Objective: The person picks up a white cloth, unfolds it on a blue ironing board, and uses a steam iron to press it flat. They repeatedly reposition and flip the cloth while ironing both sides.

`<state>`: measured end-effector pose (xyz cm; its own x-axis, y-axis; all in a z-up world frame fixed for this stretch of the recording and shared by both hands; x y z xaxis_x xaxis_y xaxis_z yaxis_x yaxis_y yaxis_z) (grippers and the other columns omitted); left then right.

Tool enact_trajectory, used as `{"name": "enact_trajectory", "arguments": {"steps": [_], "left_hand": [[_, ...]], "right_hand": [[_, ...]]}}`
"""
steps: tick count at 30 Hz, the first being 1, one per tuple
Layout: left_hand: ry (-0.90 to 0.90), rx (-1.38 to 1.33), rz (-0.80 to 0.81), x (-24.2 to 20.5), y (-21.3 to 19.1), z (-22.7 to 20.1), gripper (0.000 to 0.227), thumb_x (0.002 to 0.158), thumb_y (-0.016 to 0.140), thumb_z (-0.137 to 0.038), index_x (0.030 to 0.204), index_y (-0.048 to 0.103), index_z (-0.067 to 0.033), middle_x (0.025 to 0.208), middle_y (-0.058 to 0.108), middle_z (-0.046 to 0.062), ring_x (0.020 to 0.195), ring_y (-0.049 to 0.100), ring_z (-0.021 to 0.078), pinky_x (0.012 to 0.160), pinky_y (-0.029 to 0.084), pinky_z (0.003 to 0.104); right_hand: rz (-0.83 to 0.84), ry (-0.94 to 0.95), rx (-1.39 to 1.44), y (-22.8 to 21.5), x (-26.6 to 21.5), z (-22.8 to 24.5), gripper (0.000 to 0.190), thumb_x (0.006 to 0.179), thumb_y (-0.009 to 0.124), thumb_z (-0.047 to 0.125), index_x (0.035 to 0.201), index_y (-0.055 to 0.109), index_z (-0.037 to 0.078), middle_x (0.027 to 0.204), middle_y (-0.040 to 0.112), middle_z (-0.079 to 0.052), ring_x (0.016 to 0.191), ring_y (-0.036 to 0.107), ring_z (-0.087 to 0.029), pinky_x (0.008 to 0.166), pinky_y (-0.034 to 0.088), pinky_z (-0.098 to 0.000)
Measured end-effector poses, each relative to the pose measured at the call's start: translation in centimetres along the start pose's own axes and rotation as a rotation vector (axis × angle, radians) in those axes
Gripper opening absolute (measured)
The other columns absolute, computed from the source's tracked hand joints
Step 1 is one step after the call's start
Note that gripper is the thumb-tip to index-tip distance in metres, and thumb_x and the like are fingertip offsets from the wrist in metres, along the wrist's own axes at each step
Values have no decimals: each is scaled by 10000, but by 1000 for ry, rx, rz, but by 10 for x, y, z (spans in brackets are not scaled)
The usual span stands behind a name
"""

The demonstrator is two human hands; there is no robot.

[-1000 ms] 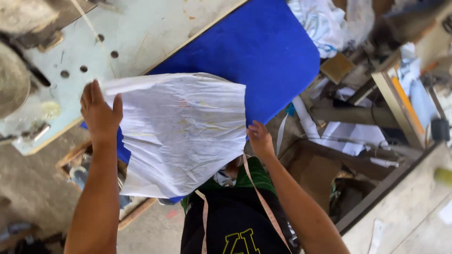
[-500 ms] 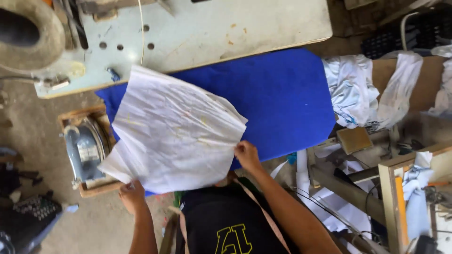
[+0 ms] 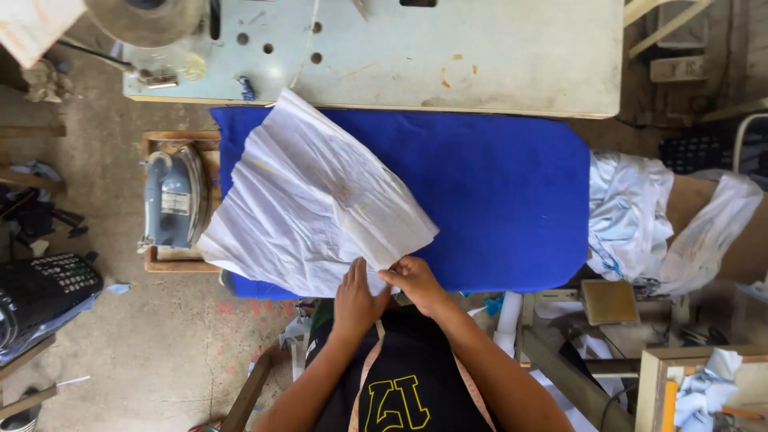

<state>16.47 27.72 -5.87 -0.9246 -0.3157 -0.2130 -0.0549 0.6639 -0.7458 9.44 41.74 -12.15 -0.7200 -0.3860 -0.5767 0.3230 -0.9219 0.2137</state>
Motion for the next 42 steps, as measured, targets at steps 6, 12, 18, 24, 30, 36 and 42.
{"name": "enact_trajectory", "arguments": {"steps": [6, 12, 18, 24, 30, 36, 42], "left_hand": [[316, -101, -68, 28, -2, -8, 110, 948, 656, -126, 989, 758, -117, 1057, 714, 56, 1049, 730, 324, 839, 585, 395], [245, -116, 313, 16, 27, -48, 197, 947, 684, -371, 1052, 721, -209, 1033, 762, 19, 989, 762, 319, 784, 617, 478], [-3, -111, 217, 19, -41, -72, 977, 875, 754, -424, 1601, 318, 63, 1541, 431, 375, 1394, 489, 576, 1027, 532, 663], [184, -323, -23, 37, 21, -72, 220, 963, 659, -123, 1146, 761, -57, 1162, 775, 149, 1166, 720, 374, 930, 602, 444], [459, -376, 380, 16, 6, -222, 1127, 755, 786, -580, 1630, 369, -3, 1609, 434, 345, 1414, 514, 522, 1142, 482, 585], [669, -756, 453, -21, -18, -329, 495, 928, 577, -215, 1383, 523, -25, 1209, 705, 209, 1044, 708, 442, 771, 560, 497], [207, -861, 226, 4, 0, -201, 356, 858, 753, -100, 1199, 784, -1, 948, 782, 270, 894, 771, 337, 706, 607, 480]], "right_hand": [[57, -40, 110, -16, -27, 58, 285, 898, 882, 225, 1072, 783, 22, 991, 793, -153, 973, 725, -239, 949, 578, -452], [254, 70, 386, -48, -3, 56, 585, 1040, 520, 614, 1344, 678, 140, 1282, 756, -84, 1083, 730, -235, 948, 558, -423], [-162, 104, 413, -19, 17, 40, 393, 934, 819, 99, 1268, 701, -71, 1157, 772, -218, 1002, 771, -352, 866, 638, -505], [-248, -102, 272, -56, -42, 79, 320, 851, 870, 62, 1139, 786, -52, 1024, 804, -183, 889, 761, -242, 814, 631, -426], [-442, -244, 529, -125, -137, 204, 299, 987, 696, 254, 1228, 737, 82, 1176, 783, -142, 995, 773, -313, 954, 601, -531], [-440, -742, 623, -140, -210, 298, 604, 920, 788, 235, 1466, 594, 64, 1397, 692, -130, 1358, 658, -355, 1206, 566, -522], [-853, -801, 424, -116, -136, 247, 158, 876, 848, 3, 929, 700, 14, 964, 704, -112, 940, 708, -167, 928, 591, -351]]}}
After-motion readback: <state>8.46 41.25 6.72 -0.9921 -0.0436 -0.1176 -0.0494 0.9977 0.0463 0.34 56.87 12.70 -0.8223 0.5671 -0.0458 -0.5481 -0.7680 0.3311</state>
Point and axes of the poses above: each hand's wrist, its own x-axis towards the middle knuckle, its own y-axis out of the palm, z = x × y, the point moved 6 cm from there along x, towards the middle knuckle
